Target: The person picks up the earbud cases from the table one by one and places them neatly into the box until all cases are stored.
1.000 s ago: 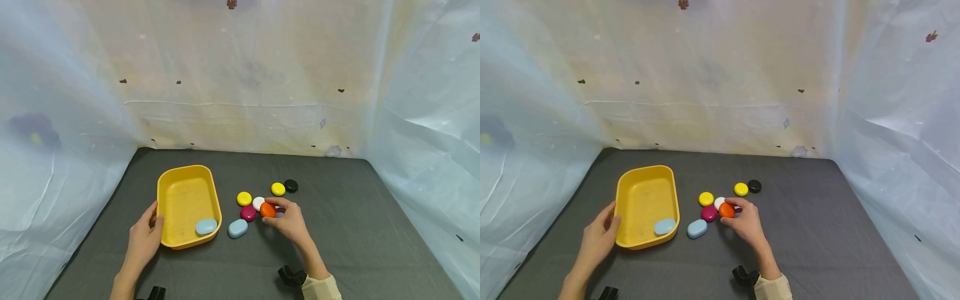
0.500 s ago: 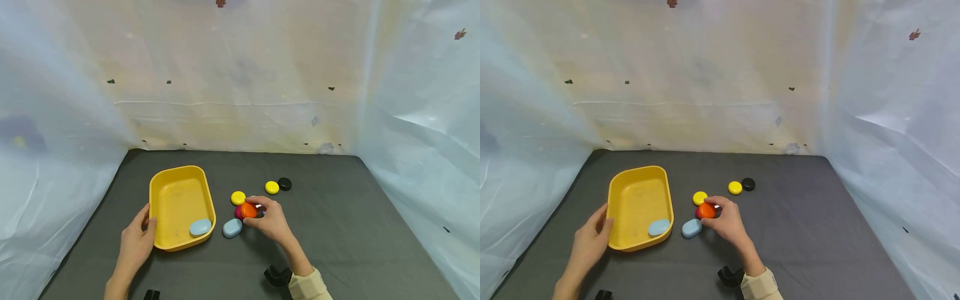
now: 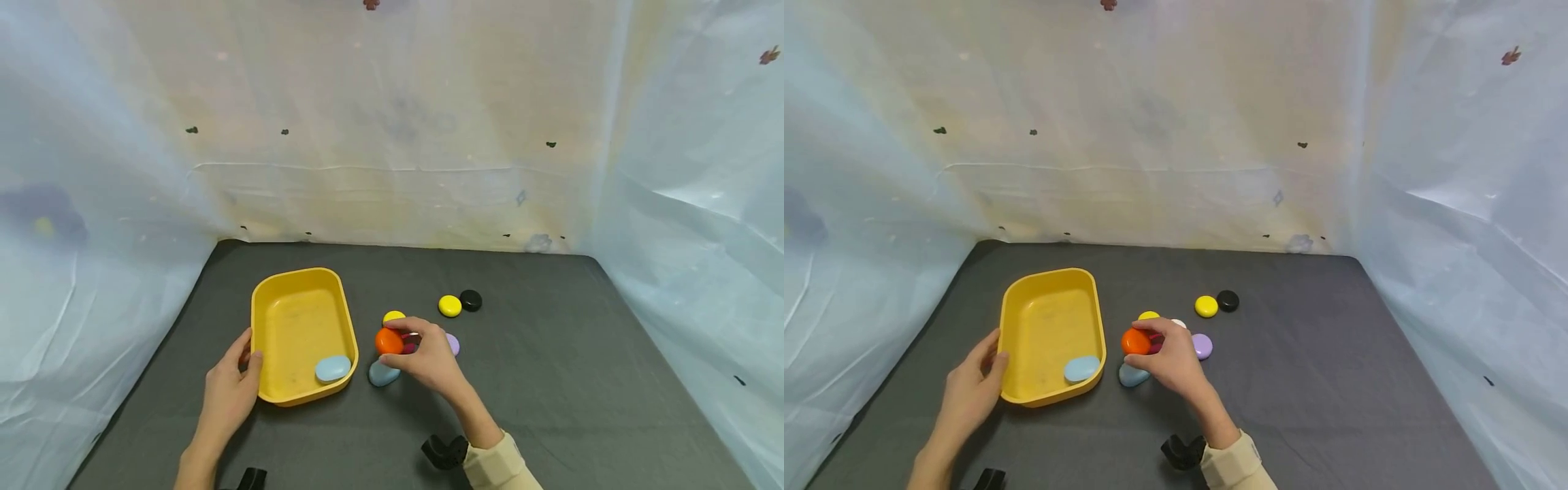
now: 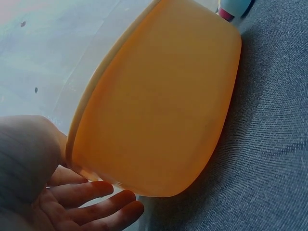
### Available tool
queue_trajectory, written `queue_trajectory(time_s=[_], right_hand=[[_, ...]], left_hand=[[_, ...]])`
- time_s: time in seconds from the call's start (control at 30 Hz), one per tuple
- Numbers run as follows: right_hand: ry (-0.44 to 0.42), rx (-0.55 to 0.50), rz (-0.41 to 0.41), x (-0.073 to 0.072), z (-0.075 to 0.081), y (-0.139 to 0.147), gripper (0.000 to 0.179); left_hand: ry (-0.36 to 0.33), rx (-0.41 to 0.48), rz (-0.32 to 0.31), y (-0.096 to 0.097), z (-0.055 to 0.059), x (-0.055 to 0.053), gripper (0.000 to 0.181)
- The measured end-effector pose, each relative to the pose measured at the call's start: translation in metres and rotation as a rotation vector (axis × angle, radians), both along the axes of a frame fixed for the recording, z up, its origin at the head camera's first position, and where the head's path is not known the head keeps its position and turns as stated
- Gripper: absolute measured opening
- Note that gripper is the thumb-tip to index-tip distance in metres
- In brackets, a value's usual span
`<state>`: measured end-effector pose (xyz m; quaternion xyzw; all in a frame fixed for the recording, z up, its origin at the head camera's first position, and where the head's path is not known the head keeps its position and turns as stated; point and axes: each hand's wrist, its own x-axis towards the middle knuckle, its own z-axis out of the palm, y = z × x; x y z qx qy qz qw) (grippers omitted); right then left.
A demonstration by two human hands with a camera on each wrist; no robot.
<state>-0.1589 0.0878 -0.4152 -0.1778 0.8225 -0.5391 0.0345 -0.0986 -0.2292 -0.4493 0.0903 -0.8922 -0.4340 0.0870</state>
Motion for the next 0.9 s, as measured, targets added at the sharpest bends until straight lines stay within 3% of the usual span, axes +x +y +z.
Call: queue_trajectory(time_s=[0.3, 0.63, 0.9], right_hand=[[-0.026, -0.056, 0.094, 0.001, 0.005, -0.017, 0.047], [0.064, -0.041, 0.137, 0.001, 0.004, -0.032, 0.045], [0.031, -0.066, 0.194, 0.000, 0.001, -0.053, 0.042]], left_hand=[[0.015, 0.000, -0.013, 0.002, -0.003, 0.002, 0.053], [0.070, 0.017, -0.036, 0.005, -0.004, 0.005, 0.055], [0.088, 0.008, -0.030, 0.003, -0.006, 0.006, 0.054]])
